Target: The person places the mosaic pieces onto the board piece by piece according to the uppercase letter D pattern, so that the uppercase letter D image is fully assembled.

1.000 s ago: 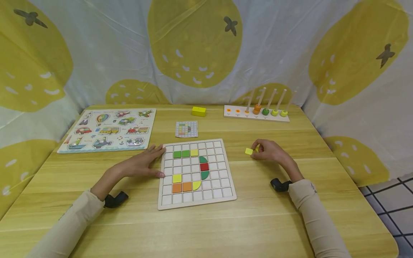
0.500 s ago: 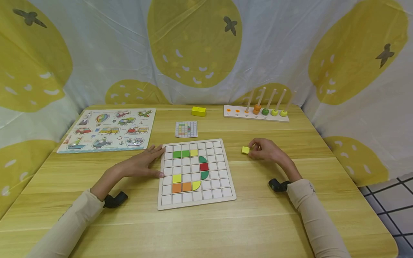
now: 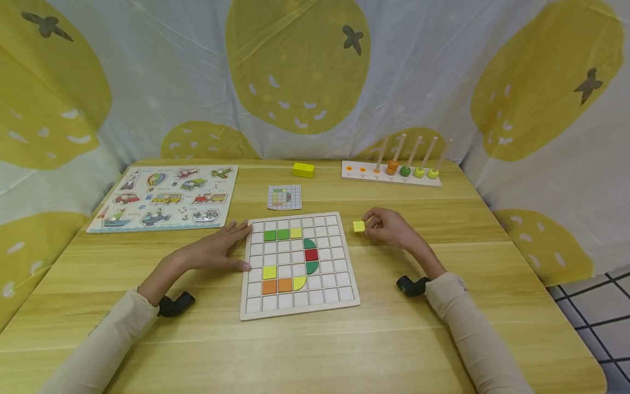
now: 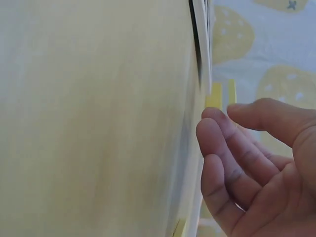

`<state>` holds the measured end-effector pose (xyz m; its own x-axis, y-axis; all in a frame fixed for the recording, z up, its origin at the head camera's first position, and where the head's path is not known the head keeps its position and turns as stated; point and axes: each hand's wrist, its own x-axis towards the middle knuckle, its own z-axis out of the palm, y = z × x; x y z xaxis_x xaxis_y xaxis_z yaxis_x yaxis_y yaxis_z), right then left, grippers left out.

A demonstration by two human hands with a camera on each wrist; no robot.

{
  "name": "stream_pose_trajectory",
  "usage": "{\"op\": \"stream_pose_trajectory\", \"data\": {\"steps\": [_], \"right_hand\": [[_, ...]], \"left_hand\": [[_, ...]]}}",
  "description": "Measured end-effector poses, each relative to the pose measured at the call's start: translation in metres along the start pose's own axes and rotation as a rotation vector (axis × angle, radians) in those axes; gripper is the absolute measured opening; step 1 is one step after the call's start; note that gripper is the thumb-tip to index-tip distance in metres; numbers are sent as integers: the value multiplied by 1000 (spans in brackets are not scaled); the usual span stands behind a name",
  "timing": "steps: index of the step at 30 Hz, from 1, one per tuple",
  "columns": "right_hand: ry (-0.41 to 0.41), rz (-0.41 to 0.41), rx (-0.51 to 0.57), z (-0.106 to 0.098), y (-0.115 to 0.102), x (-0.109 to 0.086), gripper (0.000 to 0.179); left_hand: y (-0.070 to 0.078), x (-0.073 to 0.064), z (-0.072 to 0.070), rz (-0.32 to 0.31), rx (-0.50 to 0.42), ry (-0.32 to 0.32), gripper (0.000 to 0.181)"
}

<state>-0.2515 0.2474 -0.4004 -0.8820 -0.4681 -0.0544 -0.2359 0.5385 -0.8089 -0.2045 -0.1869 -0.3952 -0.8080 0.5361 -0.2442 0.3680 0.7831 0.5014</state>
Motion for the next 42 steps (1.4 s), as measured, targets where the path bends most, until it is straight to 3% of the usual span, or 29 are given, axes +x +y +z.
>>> {"op": "stream_pose_trajectory", "data": {"steps": [8, 19, 29, 42], "right_hand": [[3, -116, -18, 14, -14, 13, 27], [-57, -84, 33, 38, -54, 25, 26], [-141, -160, 33, 67, -69, 39, 28], [-222, -267, -116, 105, -95, 53, 19]], "left_hand": [[-1, 1, 1, 6, -10, 1, 99], [-1, 1, -1, 1, -4, -2, 99], [-2, 2, 0, 1, 3, -4, 99], [-1, 2, 0, -15, -3, -7, 100]]}}
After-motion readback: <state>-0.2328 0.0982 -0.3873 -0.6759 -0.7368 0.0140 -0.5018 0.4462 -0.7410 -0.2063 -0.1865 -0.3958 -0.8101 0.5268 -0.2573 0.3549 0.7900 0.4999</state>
